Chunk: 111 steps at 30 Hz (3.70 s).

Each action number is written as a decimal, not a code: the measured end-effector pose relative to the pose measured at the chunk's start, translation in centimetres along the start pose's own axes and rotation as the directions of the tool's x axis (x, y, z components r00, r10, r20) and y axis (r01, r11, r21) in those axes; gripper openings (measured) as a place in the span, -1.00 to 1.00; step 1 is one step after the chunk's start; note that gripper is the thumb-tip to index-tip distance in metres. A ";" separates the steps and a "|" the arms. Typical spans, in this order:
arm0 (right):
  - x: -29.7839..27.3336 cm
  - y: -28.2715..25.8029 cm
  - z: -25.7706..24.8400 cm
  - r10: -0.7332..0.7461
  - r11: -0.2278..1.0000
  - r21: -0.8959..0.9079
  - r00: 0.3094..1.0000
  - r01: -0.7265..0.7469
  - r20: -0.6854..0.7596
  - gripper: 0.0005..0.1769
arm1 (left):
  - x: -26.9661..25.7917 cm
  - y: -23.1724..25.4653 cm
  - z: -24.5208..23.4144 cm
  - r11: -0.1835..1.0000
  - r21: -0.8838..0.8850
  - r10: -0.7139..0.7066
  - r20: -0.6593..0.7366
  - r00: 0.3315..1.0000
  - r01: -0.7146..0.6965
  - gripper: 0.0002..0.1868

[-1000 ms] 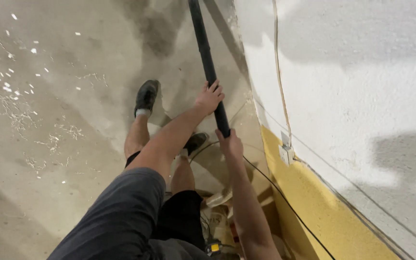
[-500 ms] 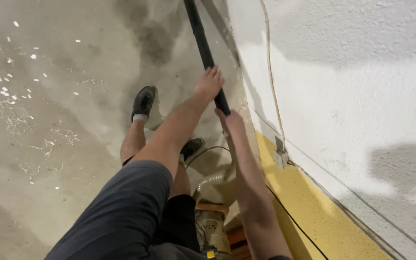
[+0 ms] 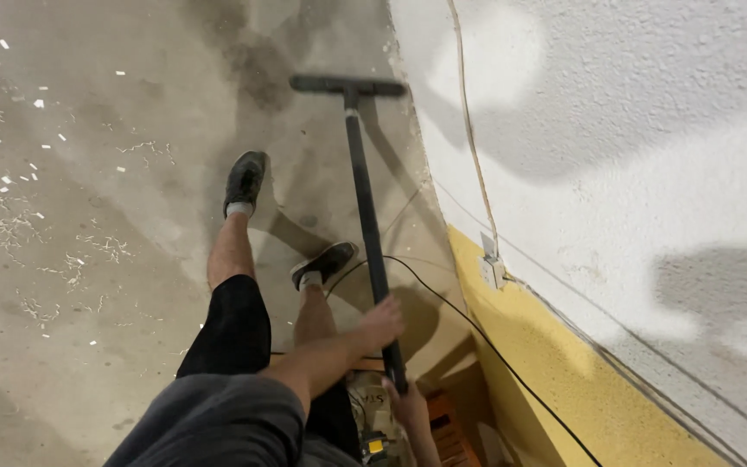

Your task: Vacuuming sawdust and debris from the workshop floor using a shop vacuum and floor wand attachment

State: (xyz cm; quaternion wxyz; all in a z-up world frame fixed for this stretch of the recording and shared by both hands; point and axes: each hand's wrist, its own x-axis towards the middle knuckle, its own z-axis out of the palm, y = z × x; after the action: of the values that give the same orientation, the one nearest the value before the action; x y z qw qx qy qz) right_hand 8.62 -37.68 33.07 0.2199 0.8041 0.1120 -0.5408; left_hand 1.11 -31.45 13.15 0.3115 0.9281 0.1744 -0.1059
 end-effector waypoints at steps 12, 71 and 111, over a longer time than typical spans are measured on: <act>2.2 -4.6 5.2 -0.120 0.993 0.000 0.989 0.121 -0.085 -0.08 | -2.3 -8.2 -0.9 0.990 0.123 0.031 0.311 0.950 -0.073 -0.89; -6.5 -23.1 41.5 -0.109 0.485 0.859 0.986 0.162 -0.124 -0.14 | -27.2 -29.0 12.7 0.850 0.404 0.279 0.200 0.939 -0.338 -0.76; -14.3 -22.5 46.7 -0.122 0.631 0.755 0.984 0.177 -0.129 -0.07 | -33.0 -29.5 15.1 0.797 0.495 0.126 0.425 0.896 -0.347 -0.73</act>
State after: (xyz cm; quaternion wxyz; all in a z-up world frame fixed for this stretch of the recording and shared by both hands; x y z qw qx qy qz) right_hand -44.69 -39.21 26.14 -0.1890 0.8268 -0.0532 -0.5272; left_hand -41.97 -27.20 -4.57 0.0643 0.9552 -0.0458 -0.2851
